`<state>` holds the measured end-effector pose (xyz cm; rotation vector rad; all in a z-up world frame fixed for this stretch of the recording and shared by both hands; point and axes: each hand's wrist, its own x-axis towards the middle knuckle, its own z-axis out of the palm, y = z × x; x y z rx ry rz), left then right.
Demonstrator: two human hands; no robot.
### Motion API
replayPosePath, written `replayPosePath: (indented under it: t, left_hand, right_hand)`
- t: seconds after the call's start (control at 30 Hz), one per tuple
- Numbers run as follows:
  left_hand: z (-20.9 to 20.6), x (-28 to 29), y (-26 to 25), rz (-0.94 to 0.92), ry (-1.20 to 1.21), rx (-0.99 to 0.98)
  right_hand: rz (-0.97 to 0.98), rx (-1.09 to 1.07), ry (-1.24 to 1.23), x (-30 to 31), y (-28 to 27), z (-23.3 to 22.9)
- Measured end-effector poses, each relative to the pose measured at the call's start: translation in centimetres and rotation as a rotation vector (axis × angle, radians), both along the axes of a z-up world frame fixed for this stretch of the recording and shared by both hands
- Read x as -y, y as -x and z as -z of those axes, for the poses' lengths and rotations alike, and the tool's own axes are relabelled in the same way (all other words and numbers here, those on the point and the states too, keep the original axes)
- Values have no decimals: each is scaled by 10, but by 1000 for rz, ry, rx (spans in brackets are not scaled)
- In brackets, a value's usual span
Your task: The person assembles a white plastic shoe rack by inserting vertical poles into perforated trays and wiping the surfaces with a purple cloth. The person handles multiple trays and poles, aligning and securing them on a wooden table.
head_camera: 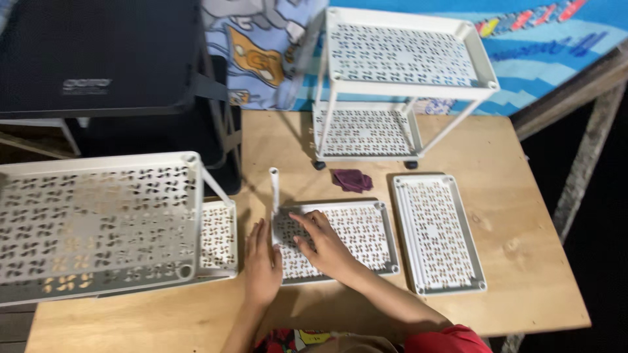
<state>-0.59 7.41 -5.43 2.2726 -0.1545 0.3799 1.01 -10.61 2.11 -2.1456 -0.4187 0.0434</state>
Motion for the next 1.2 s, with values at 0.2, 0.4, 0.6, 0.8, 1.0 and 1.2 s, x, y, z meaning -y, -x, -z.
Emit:
replayPosePath:
  t: [0.2,0.4,0.6,0.8,1.0,1.2]
  left_hand:
    - [34,-3,-4,-8,13,-14]
    - [51,-2,-12,22,16,17]
    - [47,5,-22,31,42,-39]
    - [42,11,-29,9,5,-154]
    - [49,15,-24,-36,62,-127]
    - [62,17,-23,-147,320,-467]
  right_hand:
    - [13,73,-38,-30,-28,19]
    - [-40,79,-27,-51,-52,29]
    - [3,-74,-250,-56,-68,50]
    - [6,-309,-524,-62,-92,92]
    - [51,-450,-733,-74,-94,118]
    - [174,-374,-786,-85,-94,129]
